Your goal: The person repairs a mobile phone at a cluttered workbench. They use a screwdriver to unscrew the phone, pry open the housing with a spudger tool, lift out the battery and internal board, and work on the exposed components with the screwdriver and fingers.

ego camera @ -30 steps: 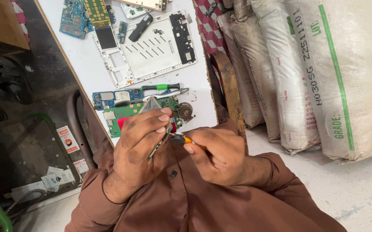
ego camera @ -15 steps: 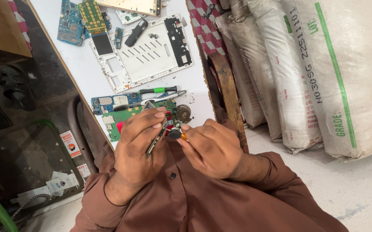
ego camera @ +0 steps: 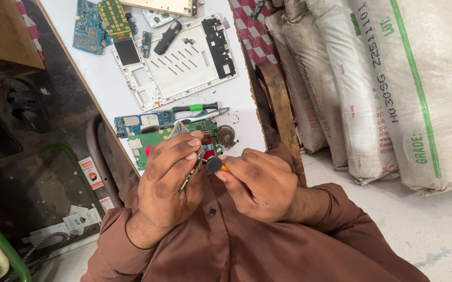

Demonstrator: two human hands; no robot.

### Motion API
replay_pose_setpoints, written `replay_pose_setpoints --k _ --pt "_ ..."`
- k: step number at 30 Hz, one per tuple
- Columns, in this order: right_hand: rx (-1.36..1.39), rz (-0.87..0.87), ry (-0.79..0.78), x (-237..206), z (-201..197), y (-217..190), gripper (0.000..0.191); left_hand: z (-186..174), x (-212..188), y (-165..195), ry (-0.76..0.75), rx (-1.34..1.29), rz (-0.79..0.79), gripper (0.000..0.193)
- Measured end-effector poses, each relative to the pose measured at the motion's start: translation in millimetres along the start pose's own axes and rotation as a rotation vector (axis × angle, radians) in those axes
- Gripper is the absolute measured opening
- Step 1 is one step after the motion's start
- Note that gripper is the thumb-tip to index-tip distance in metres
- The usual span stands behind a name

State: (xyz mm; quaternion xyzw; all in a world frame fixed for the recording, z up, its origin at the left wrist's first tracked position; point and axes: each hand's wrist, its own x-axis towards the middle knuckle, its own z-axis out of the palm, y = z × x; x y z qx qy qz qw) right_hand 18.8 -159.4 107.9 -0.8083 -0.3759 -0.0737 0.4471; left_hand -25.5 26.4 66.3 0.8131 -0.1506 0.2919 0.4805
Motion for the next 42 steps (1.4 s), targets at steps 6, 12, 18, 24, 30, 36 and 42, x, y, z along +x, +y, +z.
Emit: replay_pose_setpoints --k 6,12,18,24,30,36,42 --pt "0.292 0.251 0.0 -3.9 1.7 -3.6 0.01 -4.7 3.0 2.3 -0.017 0.023 -0.02 0.047" --pt "0.947 0.847 -0.178 -13.0 -1.8 5.4 0.016 -8.8 4.5 -1.5 -0.027 0.016 0.017 0.046" --pt "0.306 0.327 -0.066 -3.2 6.4 1.1 0.021 2.3 4.1 -1.3 0.071 -0.032 -0.052 0.038" --pt "-0.134 -0.174 -0.035 14.1 -1.9 6.9 0.032 2.0 1.0 3.3 0.065 -0.008 -0.073 0.037" --pt "-0.125 -0.181 -0.035 13.0 -4.1 5.4 0.028 -4.2 2.2 4.4 -0.003 0.033 -0.032 0.043" --pt "0.013 -0.055 -0.038 7.6 -2.1 2.0 0.019 -10.7 0.7 3.6 -0.062 0.039 -0.008 0.051" --pt "0.181 0.159 -0.023 4.3 2.8 1.7 0.011 -9.8 1.1 2.8 -0.064 0.076 0.007 0.053"
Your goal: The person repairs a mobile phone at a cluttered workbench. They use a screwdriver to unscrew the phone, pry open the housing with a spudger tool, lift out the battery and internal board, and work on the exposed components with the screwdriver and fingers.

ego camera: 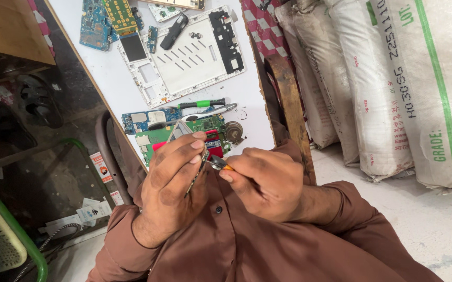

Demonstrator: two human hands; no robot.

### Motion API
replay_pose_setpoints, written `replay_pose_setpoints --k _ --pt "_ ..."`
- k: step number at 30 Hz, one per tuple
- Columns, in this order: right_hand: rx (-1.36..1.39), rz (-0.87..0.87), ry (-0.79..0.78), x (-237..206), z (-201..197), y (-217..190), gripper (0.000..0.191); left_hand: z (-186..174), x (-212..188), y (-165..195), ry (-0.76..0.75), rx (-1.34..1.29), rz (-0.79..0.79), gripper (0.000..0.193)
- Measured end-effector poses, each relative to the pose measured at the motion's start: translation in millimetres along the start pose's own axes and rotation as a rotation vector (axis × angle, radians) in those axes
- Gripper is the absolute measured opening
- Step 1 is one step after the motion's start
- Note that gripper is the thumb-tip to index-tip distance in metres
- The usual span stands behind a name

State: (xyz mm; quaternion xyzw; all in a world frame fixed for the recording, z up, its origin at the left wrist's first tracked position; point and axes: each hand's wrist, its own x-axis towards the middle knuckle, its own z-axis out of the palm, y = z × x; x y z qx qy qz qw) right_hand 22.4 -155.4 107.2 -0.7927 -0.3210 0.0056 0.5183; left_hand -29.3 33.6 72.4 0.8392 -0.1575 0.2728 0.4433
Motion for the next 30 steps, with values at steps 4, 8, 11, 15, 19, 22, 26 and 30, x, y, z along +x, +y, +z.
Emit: replay_pose_setpoints --k 4,8,11,15,19,22,26,30 --pt "0.298 0.36 -0.081 -4.9 -6.6 1.0 0.012 1.0 0.3 -1.3 -0.015 0.015 -0.001 0.053" --pt "0.865 0.854 -0.153 -5.5 -11.3 12.0 0.016 3.8 1.7 -5.3 -0.024 0.016 0.02 0.052" --pt "0.742 0.654 -0.183 -6.5 -10.8 13.4 0.014 6.0 2.6 -6.0 0.007 -0.031 -0.005 0.048" --pt "0.287 0.328 -0.069 -4.0 -5.7 7.9 0.017 15.2 2.6 -2.2 0.086 -0.044 -0.089 0.041" --pt "-0.175 -0.165 0.0 7.1 -7.7 12.4 0.03 22.9 0.8 3.1 0.143 -0.052 -0.143 0.037" --pt "-0.344 -0.351 -0.016 13.0 -15.0 16.0 0.038 22.3 1.4 5.9 0.153 -0.046 -0.161 0.036" --pt "-0.488 -0.46 -0.038 17.0 -20.8 15.5 0.041 22.8 4.9 9.4 0.181 -0.049 -0.195 0.037" --pt "-0.503 -0.476 -0.061 18.4 -20.9 11.1 0.041 21.8 5.4 10.9 0.178 -0.014 -0.182 0.037"
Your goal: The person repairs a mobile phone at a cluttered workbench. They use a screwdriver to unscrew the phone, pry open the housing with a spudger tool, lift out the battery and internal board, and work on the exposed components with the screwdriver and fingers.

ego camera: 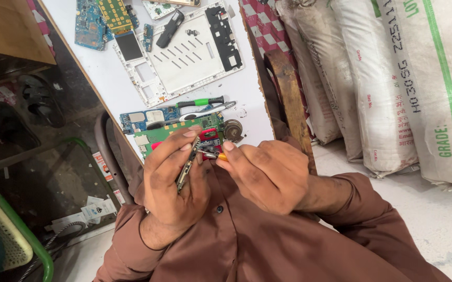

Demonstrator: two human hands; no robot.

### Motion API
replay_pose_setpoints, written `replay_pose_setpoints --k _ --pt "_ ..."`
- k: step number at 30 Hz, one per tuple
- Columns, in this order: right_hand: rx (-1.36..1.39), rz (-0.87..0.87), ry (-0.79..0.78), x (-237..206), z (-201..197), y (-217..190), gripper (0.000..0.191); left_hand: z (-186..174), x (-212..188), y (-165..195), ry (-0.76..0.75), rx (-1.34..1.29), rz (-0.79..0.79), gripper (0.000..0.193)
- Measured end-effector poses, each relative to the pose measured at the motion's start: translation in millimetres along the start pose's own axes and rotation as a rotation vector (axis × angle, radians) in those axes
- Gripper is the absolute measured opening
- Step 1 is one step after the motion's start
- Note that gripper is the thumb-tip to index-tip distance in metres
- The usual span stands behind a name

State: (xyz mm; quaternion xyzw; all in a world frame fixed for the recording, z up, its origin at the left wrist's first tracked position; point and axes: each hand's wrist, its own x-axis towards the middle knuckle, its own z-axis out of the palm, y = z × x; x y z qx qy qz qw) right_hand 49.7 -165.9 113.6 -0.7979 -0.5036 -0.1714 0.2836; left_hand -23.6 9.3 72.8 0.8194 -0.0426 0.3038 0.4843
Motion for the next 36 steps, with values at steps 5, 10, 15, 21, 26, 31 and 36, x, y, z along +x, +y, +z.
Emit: replay_pose_setpoints --k 5,10,15,21,26,31,36 --pt "0.114 0.066 0.002 2.5 1.8 -6.2 0.039 -5.7 -2.1 -2.5 -0.053 -0.009 0.037 0.04" --pt "0.221 0.198 -0.019 3.8 -0.7 -12.3 0.031 -14.4 -1.3 -9.1 -0.157 -0.011 0.074 0.047" --pt "0.413 0.37 -0.003 4.2 -0.1 -16.1 0.016 -15.0 -3.0 -9.5 -0.166 0.021 0.098 0.047" --pt "0.544 0.555 -0.041 0.0 1.5 -19.4 0.008 -19.4 1.1 -9.8 -0.177 0.052 0.142 0.043" --pt "0.973 0.992 -0.216 -9.9 -0.4 -13.9 0.014 -17.9 5.6 -10.8 -0.117 0.106 0.237 0.041" --pt "1.717 1.32 -0.132 -16.4 10.7 -10.6 0.017 -25.0 4.8 -14.6 -0.163 0.082 0.237 0.039" --pt "1.214 0.953 -0.017 -11.6 12.4 -21.7 0.023 -19.7 -2.0 -21.3 -0.155 0.003 0.117 0.038"
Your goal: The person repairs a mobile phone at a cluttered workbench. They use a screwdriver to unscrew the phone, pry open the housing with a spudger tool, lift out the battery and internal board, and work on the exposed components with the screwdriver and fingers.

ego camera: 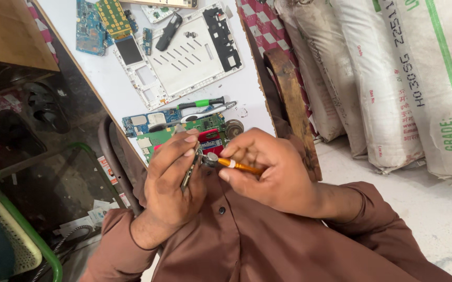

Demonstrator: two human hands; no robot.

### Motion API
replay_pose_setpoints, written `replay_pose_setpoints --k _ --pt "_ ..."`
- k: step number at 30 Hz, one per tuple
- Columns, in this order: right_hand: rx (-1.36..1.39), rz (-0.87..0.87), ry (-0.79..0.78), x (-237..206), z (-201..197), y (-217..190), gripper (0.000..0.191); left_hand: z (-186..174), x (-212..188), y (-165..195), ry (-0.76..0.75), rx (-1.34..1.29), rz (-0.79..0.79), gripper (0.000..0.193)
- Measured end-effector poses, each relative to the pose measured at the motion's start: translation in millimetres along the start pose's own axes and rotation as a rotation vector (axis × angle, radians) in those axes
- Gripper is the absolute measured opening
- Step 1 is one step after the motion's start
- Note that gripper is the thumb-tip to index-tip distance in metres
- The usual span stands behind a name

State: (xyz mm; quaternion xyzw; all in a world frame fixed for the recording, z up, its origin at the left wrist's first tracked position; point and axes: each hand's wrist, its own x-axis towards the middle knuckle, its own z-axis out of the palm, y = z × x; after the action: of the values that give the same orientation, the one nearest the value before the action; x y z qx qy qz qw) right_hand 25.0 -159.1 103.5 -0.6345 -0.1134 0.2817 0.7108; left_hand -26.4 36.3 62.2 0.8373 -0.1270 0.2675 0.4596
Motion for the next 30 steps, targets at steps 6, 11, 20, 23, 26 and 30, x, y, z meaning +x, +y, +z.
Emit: replay_pose_setpoints --k 6,11,20,23,26,30 --pt "-0.979 -0.765 -0.023 7.7 -7.7 -11.6 0.033 10.5 -6.8 9.2 0.077 -0.028 -0.055 0.037" --pt "-1.123 -0.936 -0.025 10.2 -12.2 -14.1 0.038 7.3 -2.9 14.6 0.078 -0.041 -0.051 0.038" --pt "-1.012 -0.844 -0.069 3.8 -12.3 -12.8 0.036 -0.5 -4.3 13.7 -0.013 -0.101 -0.002 0.05" --pt "-0.937 -0.768 -0.056 0.9 -8.6 -12.4 0.031 -2.2 -2.4 12.4 -0.025 -0.093 0.023 0.053" --pt "-0.772 -0.655 0.011 -2.3 -0.2 -9.6 0.023 -4.3 -0.5 13.4 -0.028 -0.074 0.041 0.053" --pt "-0.571 -0.33 -0.035 -9.8 -6.7 -10.4 0.006 -6.2 1.6 13.6 -0.028 -0.022 0.062 0.051"
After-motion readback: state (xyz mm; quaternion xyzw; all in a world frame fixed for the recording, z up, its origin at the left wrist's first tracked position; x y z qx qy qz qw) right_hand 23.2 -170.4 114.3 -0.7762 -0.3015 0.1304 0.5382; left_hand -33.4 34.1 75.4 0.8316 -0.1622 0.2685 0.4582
